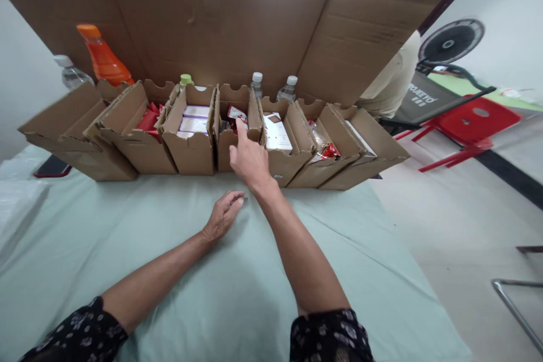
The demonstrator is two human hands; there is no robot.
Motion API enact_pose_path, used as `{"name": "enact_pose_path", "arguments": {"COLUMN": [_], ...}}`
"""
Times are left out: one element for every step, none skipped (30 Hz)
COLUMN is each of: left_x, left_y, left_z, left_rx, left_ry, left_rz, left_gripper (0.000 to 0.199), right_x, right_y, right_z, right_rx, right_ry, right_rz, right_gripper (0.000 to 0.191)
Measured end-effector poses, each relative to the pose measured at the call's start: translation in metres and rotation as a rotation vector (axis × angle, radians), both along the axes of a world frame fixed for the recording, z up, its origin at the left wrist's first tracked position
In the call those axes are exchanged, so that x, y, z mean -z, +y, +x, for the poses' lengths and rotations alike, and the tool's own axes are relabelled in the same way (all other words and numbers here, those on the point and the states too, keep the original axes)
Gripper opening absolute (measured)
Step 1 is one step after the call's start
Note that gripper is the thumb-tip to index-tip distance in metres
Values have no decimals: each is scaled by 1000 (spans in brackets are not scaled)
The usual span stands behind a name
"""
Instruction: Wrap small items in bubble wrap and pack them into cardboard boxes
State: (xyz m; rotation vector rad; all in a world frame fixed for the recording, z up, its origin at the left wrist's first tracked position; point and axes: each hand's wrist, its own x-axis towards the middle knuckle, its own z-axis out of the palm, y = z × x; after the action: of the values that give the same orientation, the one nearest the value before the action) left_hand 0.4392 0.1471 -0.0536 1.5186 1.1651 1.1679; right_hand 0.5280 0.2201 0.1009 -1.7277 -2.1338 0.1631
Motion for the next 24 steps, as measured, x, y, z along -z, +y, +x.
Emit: {"name": "enact_pose_path", "arguments": {"left_x": [0,-1,-3,-4,-6,-9,-11,-14,-17,-20,-23,-26,-27,-28,-29,-28,-27,-26,-24,-22,-20,-18,-15,-13], "left_y": [0,0,-1,-2,-5,-9,-15,-22,-31,-41,-52,-63,-75,-86,-98,-108,-117,-125,-131,-135,-138,-139,-139,-138], "left_z": [0,0,-1,-2,-3,-5,-7,-9,-12,-16,-20,-25,-30,-36,-43,-50,-58,-65,-72,-79,-84,-88,-90,-92], "left_rx": [-7,-13,-21,-27,-30,-31,-27,-16,-1,16,32,44,52,52,49,44,35,20,2,-17,-33,-47,-60,-71], "left_ry": [-5,-9,-11,-10,-6,-1,4,10,15,19,22,24,25,26,29,35,42,49,54,56,55,50,43,36], "left_rz": [-17,-32,-42,-48,-52,-55,-60,-65,-69,-69,-67,-63,-60,-57,-58,-59,-60,-60,-61,-66,-76,-89,-104,-117], "left_gripper": [27,27,26,25,24,23,22,22,22,22,23,24,24,24,24,23,21,20,20,19,20,20,21,21], "right_x": [-4,-6,-7,-6,-5,-3,-2,-1,-1,-1,-2,-4,-5,-7,-8,-8,-8,-7,-6,-4,-2,0,1,2], "right_y": [8,13,16,17,16,14,11,8,5,3,1,0,-1,-1,-1,-1,-1,-1,0,1,2,4,5,7], "right_z": [-6,-11,-13,-14,-13,-12,-11,-9,-9,-9,-10,-12,-14,-17,-18,-20,-20,-20,-20,-19,-18,-18,-17,-17], "right_rx": [35,71,103,128,144,149,140,119,92,65,42,27,23,34,55,84,115,142,158,163,160,153,146,143], "right_ry": [-33,-51,-52,-40,-24,-10,-8,-20,-43,-69,-93,-108,-111,-101,-83,-61,-42,-30,-27,-32,-42,-55,-67,-76], "right_rz": [-15,-25,-26,-18,-2,16,30,34,31,23,15,15,23,38,52,61,62,51,33,14,-3,-14,-18,-15], "right_gripper": [63,59,56,55,55,56,58,59,59,59,59,59,58,57,55,53,50,48,47,47,47,46,44,41]}}
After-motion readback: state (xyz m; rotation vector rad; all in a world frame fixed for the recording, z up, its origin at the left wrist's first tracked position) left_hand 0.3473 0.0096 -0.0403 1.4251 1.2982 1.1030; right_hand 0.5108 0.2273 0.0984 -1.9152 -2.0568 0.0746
